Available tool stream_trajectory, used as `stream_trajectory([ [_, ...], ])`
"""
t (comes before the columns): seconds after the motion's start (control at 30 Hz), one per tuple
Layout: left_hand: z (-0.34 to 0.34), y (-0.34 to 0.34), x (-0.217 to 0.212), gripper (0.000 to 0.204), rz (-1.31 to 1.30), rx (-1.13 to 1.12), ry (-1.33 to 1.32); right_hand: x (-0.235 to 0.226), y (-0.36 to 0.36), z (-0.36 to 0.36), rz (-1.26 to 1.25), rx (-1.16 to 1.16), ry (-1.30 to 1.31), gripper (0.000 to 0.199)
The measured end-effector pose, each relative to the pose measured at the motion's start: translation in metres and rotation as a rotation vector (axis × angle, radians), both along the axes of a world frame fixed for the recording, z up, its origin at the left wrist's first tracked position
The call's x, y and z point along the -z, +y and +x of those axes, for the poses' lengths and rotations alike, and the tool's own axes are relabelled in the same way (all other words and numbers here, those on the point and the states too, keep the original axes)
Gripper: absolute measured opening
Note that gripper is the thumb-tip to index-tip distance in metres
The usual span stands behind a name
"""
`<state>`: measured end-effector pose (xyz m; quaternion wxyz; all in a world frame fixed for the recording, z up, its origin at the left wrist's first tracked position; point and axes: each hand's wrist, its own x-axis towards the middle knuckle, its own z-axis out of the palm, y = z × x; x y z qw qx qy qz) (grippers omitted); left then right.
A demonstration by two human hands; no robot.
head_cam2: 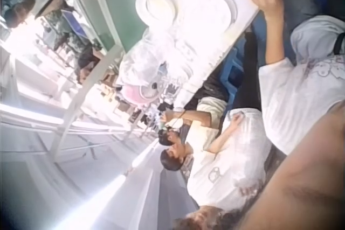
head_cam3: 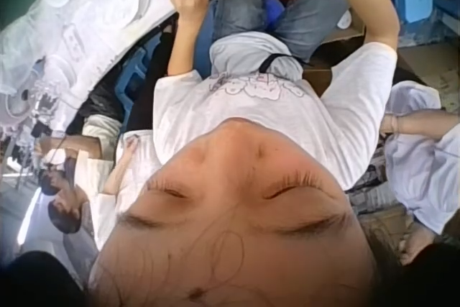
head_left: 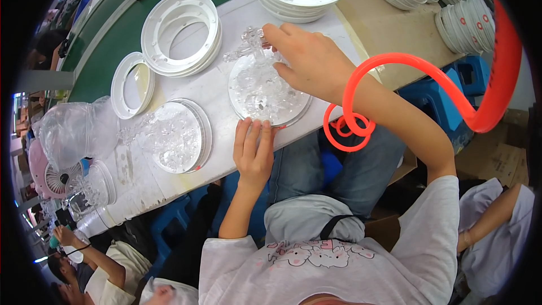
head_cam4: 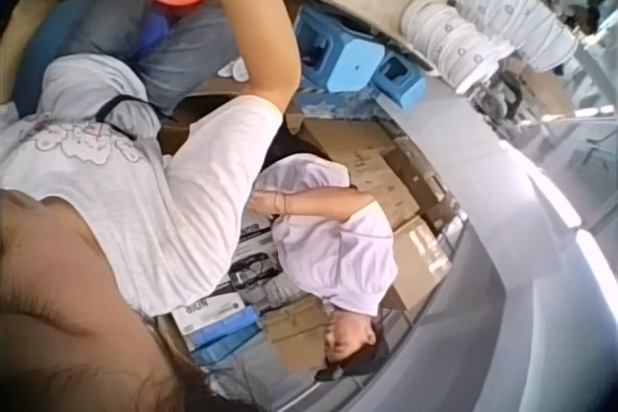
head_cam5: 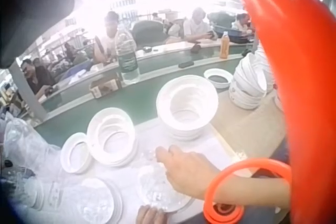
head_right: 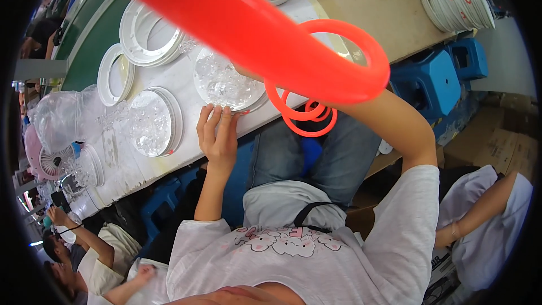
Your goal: The recorder is assembling LED light components by fitting plastic housings and using a pneumatic air duster to clean or seat parts.
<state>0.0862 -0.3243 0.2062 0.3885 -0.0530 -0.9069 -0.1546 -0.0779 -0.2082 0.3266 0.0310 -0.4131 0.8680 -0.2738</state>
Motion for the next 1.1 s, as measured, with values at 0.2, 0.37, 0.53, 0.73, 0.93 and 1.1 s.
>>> stream_trajectory([
  [0.2,0.0,0.003,0.004,0.029,0.04,-0.055,-0.001,0.0,0.005,-0.006,0.112,-0.027,-0.056,0.041],
  [0.37,-0.002,0.002,0.006,0.023,0.037,-0.053,0.052,-0.004,0.012,-0.013,0.003,-0.088,-0.169,0.055],
  [0.53,0.001,-0.002,0.005,0.024,-0.043,-0.029,0.035,-0.015,0.009,-0.013,0.002,-0.115,-0.056,0.053],
  [0.73,-0.003,-0.002,0.001,0.022,-0.103,0.002,0.022,-0.018,-0.007,-0.012,0.096,-0.068,-0.025,0.045],
  [0.93,-0.008,0.0,-0.008,0.023,-0.046,0.019,0.006,-0.008,-0.014,-0.017,0.102,-0.009,0.014,0.04],
  [1.1,-0.007,-0.006,-0.008,0.023,0.003,0.032,0.016,-0.012,-0.017,-0.02,0.155,0.013,-0.009,0.032],
])
